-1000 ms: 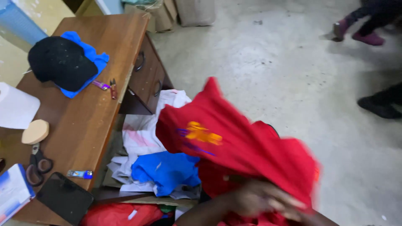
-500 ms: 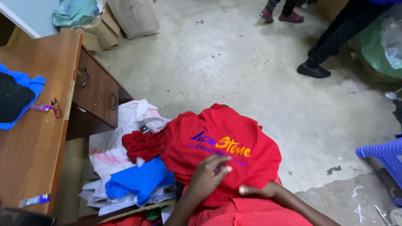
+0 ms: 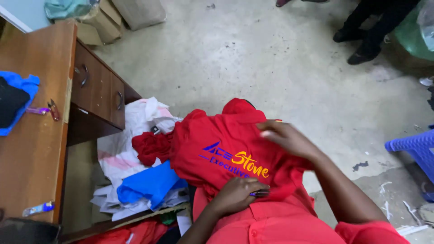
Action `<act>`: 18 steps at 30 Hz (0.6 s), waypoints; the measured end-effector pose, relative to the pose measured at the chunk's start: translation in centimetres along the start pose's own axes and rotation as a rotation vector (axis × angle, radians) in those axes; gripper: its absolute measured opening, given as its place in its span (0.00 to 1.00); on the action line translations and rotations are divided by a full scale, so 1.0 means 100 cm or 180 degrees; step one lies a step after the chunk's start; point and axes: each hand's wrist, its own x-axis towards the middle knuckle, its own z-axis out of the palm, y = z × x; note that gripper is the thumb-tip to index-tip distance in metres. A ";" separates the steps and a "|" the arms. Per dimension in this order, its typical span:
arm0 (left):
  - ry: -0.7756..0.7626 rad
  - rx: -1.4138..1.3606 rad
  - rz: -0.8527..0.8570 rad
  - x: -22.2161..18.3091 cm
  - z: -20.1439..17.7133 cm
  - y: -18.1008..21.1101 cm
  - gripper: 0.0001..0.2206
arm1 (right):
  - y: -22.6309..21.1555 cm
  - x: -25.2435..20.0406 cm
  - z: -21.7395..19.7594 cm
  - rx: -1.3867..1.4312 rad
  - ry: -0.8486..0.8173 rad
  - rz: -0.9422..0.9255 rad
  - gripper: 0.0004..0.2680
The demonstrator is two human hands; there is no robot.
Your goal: Removing loose threads from an embroidered logo on a red polo shirt using a small tool
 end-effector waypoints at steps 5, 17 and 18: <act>-0.0432 0.0284 -0.0273 0.015 -0.017 0.016 0.20 | 0.060 0.118 0.079 -0.1070 -0.1066 0.0008 0.33; 0.0296 -0.0697 -0.0021 -0.013 -0.019 0.000 0.13 | -0.003 0.082 0.001 0.1397 -0.0852 -0.0694 0.10; 0.0258 -0.0860 0.0093 -0.016 -0.026 0.000 0.15 | -0.024 0.057 -0.020 0.1702 -0.0672 -0.0834 0.11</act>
